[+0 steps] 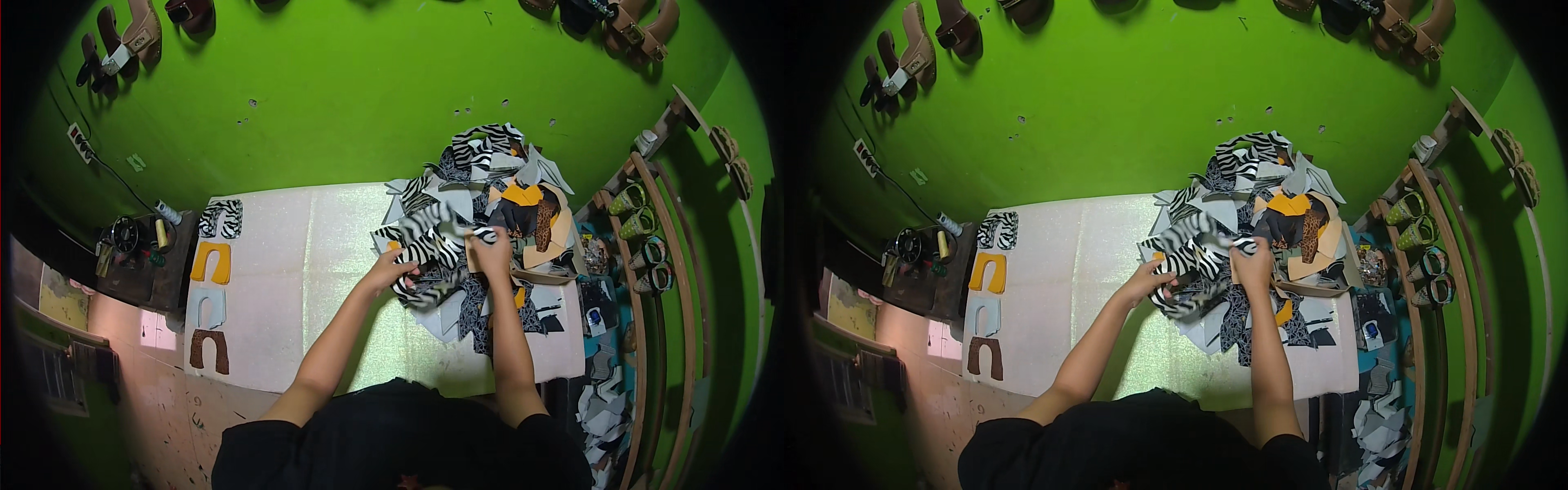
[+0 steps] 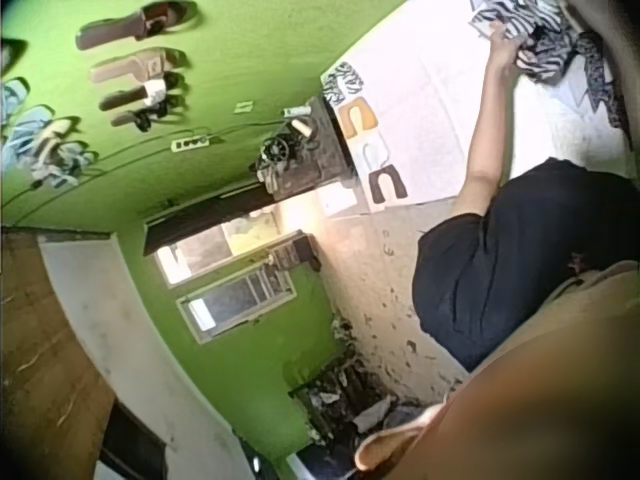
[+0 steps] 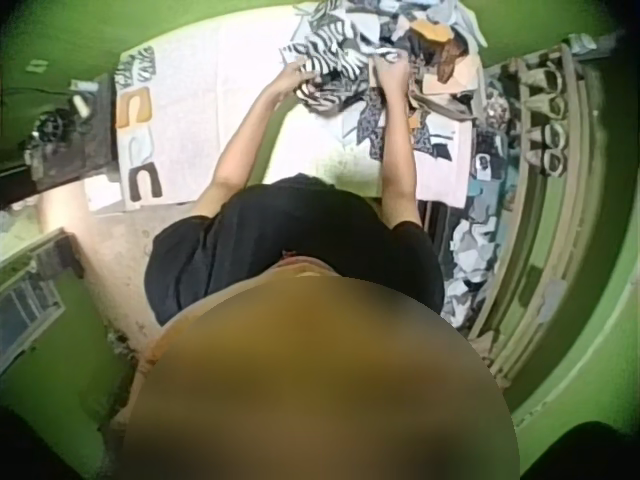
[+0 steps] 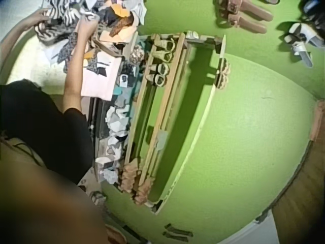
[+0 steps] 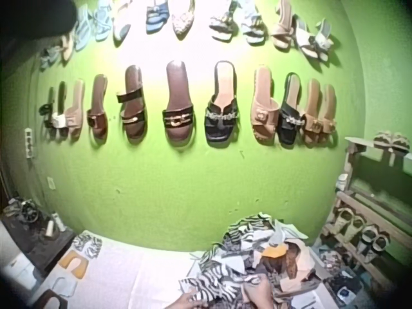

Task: Organize and sort patterned shoe upper materials.

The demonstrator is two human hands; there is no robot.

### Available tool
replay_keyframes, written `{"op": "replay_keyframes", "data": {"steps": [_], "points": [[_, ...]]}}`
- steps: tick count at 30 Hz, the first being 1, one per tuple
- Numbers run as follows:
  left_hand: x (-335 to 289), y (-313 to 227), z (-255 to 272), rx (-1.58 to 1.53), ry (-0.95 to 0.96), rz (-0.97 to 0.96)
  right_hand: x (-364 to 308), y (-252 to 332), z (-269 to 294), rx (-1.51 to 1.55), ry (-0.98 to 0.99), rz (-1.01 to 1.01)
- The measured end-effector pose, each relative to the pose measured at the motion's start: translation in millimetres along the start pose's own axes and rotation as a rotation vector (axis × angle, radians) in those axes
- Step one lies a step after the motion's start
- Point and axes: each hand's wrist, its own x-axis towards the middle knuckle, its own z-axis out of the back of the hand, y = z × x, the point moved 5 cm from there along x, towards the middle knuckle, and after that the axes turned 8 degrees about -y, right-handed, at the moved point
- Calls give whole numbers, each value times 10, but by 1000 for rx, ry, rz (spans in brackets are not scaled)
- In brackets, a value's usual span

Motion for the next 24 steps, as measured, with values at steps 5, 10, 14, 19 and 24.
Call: {"op": "replay_keyframes", "data": {"steps": [5, 10, 14, 19, 24], "points": [[-19, 163, 154, 62, -133, -34, 172, 14, 397, 156, -266, 34], [-280, 141, 102, 920, -646, -447, 124, -161, 402, 420, -59, -73], [-562, 207, -43, 940, -403, -498, -151, -21, 321, 615, 89, -73], [-775, 655, -130, 1197, -164, -456, -388, -37, 245, 739, 169, -108], [-781, 752, -147, 1238, -242, -636, -654, 100, 304, 841, 207, -93]]}}
